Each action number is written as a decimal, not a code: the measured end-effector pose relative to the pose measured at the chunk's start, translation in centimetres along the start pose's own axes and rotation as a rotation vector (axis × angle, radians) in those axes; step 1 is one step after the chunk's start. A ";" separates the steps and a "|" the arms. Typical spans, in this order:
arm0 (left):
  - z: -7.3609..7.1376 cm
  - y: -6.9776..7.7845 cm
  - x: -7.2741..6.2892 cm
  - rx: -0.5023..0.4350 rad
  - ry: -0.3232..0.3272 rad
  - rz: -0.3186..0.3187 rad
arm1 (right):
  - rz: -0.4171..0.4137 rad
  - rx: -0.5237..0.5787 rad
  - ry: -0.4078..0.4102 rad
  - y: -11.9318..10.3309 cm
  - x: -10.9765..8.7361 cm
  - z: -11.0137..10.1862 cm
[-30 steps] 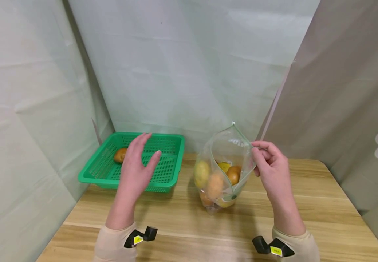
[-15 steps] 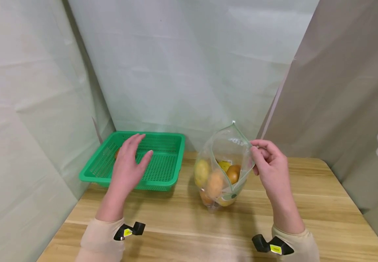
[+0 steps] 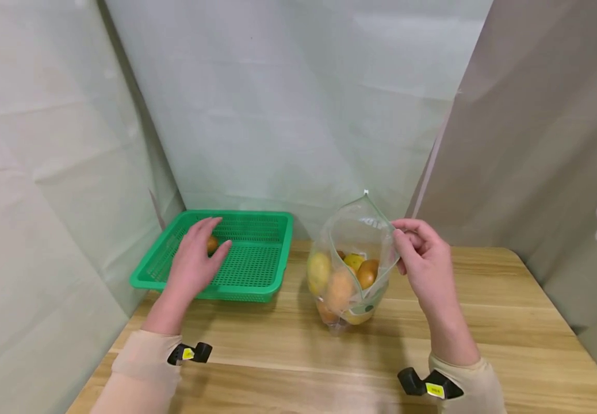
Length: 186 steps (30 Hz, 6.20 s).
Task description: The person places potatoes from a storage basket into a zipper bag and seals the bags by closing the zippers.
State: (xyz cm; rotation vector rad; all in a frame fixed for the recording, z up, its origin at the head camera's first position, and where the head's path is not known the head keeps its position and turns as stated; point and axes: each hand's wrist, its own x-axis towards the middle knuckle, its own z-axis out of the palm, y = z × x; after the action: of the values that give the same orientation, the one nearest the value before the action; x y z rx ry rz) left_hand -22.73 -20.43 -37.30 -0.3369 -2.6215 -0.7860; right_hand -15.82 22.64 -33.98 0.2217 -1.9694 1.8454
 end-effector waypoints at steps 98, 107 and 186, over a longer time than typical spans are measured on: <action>1.0 -13.4 6.9 0.235 -0.449 -0.157 | 0.007 -0.026 -0.029 0.3 0.2 0.8; 0.9 -13.4 6.7 0.226 -0.467 -0.173 | 0.009 -0.030 -0.033 0.4 0.2 0.8; 1.2 -11.1 6.2 0.032 -0.313 -0.078 | 0.002 -0.031 -0.047 0.5 0.4 0.8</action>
State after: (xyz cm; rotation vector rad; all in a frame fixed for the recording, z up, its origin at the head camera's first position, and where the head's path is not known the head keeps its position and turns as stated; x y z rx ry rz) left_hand -32.33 -28.05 -40.94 -0.3776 -2.9521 -0.7680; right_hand -16.53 21.99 -34.31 0.2558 -2.0283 1.8253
